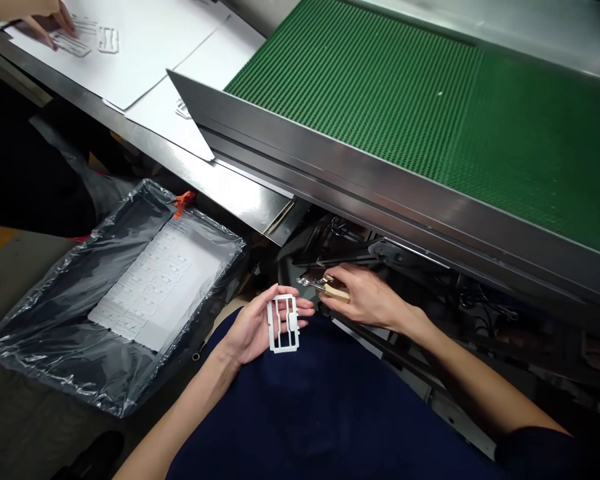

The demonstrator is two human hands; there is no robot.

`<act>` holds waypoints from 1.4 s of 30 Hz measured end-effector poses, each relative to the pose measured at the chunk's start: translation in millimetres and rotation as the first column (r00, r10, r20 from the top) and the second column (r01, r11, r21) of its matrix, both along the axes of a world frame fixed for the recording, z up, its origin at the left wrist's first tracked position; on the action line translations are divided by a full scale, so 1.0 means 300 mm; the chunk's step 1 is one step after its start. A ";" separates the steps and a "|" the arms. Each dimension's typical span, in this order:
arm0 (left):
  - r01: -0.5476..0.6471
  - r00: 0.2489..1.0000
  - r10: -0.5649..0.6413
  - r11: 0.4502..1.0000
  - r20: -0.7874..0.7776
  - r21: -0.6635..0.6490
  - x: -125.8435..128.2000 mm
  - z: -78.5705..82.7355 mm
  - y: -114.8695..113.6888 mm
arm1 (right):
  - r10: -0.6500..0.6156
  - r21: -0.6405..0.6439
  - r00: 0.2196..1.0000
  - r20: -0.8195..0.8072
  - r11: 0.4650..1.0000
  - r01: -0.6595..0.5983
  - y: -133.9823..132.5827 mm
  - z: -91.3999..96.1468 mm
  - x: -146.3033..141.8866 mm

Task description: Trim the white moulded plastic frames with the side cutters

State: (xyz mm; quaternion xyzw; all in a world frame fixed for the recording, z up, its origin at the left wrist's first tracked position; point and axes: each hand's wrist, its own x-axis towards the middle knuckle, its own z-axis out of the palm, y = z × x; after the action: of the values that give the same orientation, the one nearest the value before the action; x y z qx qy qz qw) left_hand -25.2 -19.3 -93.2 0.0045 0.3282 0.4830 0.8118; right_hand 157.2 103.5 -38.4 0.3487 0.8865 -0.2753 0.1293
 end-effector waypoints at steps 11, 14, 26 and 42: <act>0.060 0.997 -0.059 0.998 -0.042 0.019 0.030 0.037 -0.003 | 0.241 0.114 0.959 0.147 0.959 -0.258 0.006 0.060 -0.005; 0.069 0.996 -0.067 0.997 -0.066 0.033 0.029 0.042 -0.002 | 0.277 0.127 0.947 0.162 0.946 -0.299 0.013 0.064 -0.011; 0.099 0.989 -0.096 0.995 -0.111 0.016 0.032 0.051 0.005 | 0.371 0.102 0.913 0.169 0.915 -0.390 0.040 0.096 -0.009; 0.131 0.990 -0.133 0.991 -0.056 -0.026 0.021 0.044 0.031 | 0.126 0.006 0.990 0.060 0.992 -0.126 0.033 0.061 0.023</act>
State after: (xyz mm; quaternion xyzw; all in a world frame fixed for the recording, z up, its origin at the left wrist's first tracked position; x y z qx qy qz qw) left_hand -18.9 -10.0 -80.1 0.0308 0.3558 0.4242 0.8322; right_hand 164.1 113.4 -20.0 0.3005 0.9038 -0.2521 0.1710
